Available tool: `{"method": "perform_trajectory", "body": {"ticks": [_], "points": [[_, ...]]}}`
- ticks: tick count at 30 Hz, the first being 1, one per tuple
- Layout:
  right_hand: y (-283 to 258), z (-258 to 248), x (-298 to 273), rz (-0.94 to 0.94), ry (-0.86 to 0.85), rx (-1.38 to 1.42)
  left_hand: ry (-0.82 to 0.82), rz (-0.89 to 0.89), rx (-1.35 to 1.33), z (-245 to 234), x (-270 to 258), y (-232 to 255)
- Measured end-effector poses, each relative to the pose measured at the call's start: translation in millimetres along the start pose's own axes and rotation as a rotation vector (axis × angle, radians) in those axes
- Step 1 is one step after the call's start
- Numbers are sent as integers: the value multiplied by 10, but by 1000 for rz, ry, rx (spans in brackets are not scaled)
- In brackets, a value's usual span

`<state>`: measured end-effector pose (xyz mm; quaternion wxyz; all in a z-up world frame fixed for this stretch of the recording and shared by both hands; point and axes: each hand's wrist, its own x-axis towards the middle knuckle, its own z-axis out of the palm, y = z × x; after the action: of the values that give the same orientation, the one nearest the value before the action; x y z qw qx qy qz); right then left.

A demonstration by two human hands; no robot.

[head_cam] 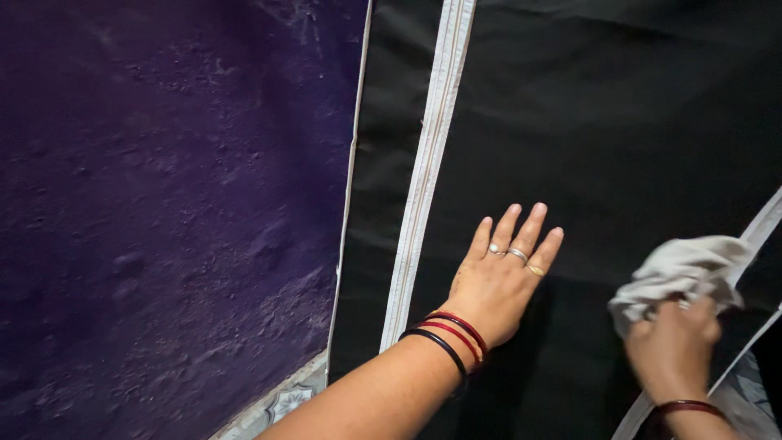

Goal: The person places a small black bottle and a wooden shoe horn into a black fabric shoe rack. They then close the rack's front flap and wipe the exterior surface with a white cloth, cleaning the sides and top.

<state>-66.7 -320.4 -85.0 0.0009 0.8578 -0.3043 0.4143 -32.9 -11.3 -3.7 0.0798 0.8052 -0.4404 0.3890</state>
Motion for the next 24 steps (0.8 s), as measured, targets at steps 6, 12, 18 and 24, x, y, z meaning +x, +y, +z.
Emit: {"method": "perform_trajectory", "body": {"ticks": [6, 12, 18, 24], "points": [[-1255, -169, -646, -399, 94, 216, -62, -105, -75, 10, -193, -148], [-1907, -578, -910, -582, -86, 726, 170, -174, -94, 78, -396, -388], [-1892, -799, -917, -385, -178, 1267, 270, -375, -474, -95, -506, -468], [-1821, -1024, -952, -385, -239, 1411, 628, -455, -870, -220, -323, -293]]}}
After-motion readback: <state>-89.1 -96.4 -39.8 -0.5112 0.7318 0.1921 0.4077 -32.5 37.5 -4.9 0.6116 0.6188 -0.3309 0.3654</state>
